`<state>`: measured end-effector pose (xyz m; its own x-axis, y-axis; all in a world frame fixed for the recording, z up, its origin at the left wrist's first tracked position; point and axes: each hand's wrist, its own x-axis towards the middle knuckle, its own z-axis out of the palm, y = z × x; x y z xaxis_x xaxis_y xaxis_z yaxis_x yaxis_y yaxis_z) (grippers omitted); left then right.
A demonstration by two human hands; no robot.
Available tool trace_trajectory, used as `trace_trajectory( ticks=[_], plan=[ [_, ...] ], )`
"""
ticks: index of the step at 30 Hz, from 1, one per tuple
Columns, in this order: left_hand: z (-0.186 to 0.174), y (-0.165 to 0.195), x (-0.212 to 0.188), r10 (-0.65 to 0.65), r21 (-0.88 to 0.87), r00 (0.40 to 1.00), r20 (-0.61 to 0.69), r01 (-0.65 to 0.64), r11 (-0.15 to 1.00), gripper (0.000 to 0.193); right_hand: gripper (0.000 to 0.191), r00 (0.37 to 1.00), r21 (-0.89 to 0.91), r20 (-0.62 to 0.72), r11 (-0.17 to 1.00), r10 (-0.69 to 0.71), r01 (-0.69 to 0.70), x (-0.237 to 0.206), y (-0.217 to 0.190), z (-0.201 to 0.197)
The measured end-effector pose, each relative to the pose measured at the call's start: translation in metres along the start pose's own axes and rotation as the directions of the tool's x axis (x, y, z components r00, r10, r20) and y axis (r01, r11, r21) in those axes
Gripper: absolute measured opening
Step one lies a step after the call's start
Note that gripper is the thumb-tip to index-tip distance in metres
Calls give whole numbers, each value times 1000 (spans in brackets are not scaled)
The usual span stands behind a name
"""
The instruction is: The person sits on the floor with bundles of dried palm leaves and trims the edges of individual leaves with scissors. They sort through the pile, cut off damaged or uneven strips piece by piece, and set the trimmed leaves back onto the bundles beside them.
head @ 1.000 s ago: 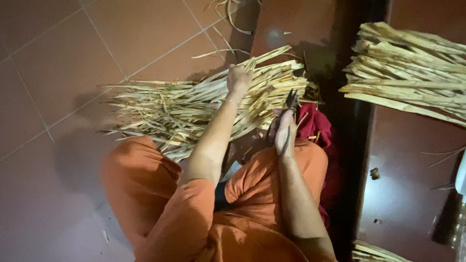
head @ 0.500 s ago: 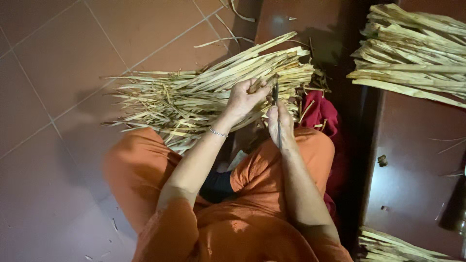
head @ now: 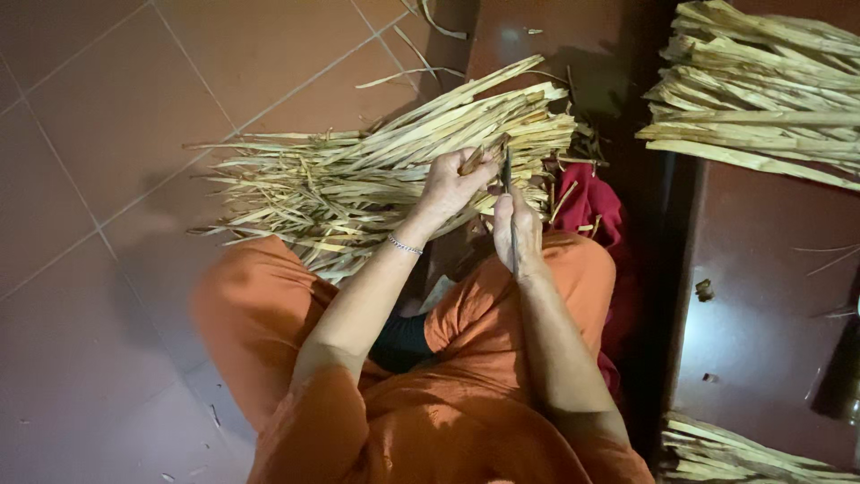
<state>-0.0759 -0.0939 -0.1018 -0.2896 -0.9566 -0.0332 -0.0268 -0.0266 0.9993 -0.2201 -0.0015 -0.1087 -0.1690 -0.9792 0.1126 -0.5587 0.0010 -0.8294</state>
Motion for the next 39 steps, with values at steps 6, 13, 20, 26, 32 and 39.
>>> trace_trajectory(
  ticks=[6, 13, 20, 26, 32, 39],
  plan=[
    [-2, -2, 0, 19, 72, 1000, 4, -19, 997, 16, 45, 998, 7, 33, 998, 57, -57, -5, -11, -4],
    [-3, 2, 0, 12, 36, 1000, -28, -11, 999, 17, 40, 994, 72, -23, 992, -105, 106, -2, 20, 13],
    [-3, 1, 0, 62, 86, 998, -13, -60, 994, 21, 38, 997, -17, -3, 997, -76, 76, -8, 13, 10],
    [-6, -3, -2, 40, 142, 998, 42, -46, 989, 20, 37, 999, -49, 42, 999, 20, -18, -10, -16, -3],
    [-5, -1, -1, 71, 15, 995, 65, -72, 997, 17, 35, 1000, -138, -7, 990, -14, 13, -9, -13, 3],
    [-11, 4, -1, -15, 13, 991, 134, 14, 1000, 21, 37, 997, 32, 12, 997, -73, 72, -5, -3, 7]
  ],
)
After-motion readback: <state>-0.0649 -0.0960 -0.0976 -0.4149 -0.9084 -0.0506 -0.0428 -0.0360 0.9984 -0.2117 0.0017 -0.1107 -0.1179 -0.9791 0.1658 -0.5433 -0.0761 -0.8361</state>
